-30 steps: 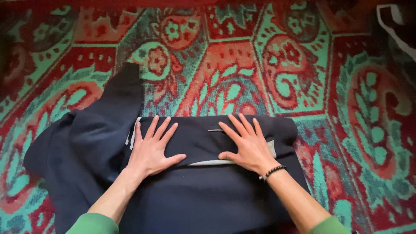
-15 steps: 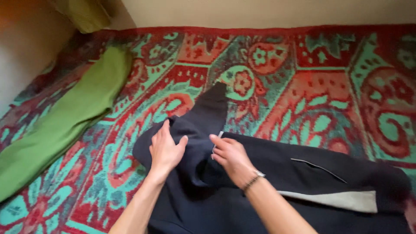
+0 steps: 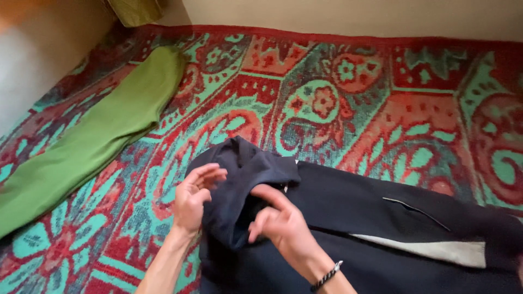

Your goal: Zipping up and folding a jacket on a rug.

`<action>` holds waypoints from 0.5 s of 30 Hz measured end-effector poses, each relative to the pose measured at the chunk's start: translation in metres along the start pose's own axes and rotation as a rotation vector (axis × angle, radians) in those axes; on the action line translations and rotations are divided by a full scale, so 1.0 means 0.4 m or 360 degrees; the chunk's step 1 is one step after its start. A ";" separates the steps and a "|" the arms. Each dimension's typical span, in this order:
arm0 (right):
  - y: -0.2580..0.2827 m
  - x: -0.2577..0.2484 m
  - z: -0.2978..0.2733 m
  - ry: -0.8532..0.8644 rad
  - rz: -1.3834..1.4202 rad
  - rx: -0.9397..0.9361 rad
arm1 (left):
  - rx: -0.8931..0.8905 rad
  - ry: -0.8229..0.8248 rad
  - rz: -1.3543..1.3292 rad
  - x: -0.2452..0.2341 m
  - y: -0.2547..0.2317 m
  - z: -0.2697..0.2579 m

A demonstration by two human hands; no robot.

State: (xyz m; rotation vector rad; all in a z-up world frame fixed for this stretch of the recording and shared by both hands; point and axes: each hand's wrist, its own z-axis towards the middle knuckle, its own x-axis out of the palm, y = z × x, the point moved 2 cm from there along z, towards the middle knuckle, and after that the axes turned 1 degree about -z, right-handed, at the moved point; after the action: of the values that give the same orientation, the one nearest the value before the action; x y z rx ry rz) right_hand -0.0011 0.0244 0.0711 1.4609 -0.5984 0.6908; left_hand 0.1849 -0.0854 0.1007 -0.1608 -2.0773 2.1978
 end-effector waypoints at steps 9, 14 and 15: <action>0.061 0.091 0.033 -0.0933 -0.0775 0.0557 | -0.0673 0.0288 0.1717 0.016 0.107 -0.035; 0.029 -0.102 -0.016 -0.0609 -0.0682 0.0067 | 0.0515 -0.0270 0.1276 0.129 -0.006 -0.247; 0.086 -0.102 -0.073 -0.0510 -0.0870 -0.0089 | 0.0984 -0.0196 0.1300 0.187 -0.068 -0.327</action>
State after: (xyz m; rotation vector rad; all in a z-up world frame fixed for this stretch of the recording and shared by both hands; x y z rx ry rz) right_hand -0.0554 0.0507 0.0635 1.6007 -0.4238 0.0121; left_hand 0.1315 0.0566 0.1205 -0.9643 -1.3809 3.2543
